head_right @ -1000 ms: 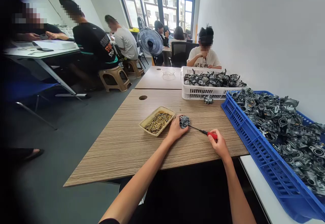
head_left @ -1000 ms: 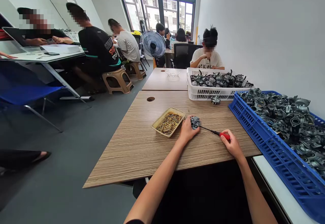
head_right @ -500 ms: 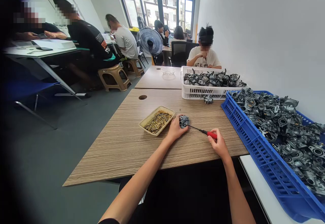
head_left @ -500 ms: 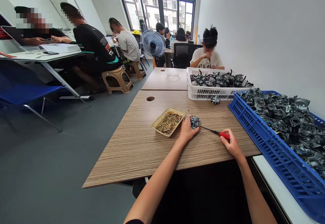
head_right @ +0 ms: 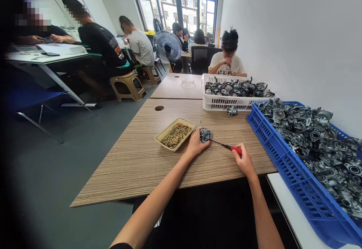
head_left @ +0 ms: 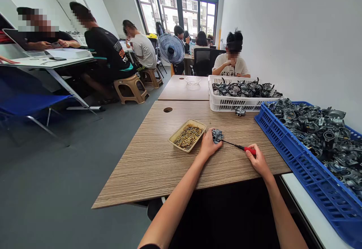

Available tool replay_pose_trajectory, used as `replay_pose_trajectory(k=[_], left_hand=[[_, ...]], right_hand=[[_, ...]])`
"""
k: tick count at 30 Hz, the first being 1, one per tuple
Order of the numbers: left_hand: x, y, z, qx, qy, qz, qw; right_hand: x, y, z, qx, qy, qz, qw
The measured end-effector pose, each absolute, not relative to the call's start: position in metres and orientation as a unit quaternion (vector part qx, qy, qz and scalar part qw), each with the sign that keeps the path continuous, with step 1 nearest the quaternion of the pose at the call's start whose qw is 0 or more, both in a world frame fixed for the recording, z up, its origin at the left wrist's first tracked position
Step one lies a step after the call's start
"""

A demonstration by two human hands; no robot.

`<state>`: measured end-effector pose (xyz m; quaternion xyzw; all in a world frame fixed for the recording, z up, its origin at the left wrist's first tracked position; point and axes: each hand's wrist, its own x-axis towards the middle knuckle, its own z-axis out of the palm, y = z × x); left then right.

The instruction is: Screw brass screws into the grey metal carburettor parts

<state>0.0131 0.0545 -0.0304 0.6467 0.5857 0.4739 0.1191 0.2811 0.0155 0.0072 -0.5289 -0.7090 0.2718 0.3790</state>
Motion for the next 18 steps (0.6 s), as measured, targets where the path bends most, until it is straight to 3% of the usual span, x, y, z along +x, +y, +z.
replay_pose_trajectory(k=[18], left_hand=[[0.0132, 0.0545, -0.0281, 0.643, 0.586, 0.477, 0.122]], right_hand=[[0.2811, 0.0151, 0.0083, -0.527, -0.711, 0.283, 0.369]])
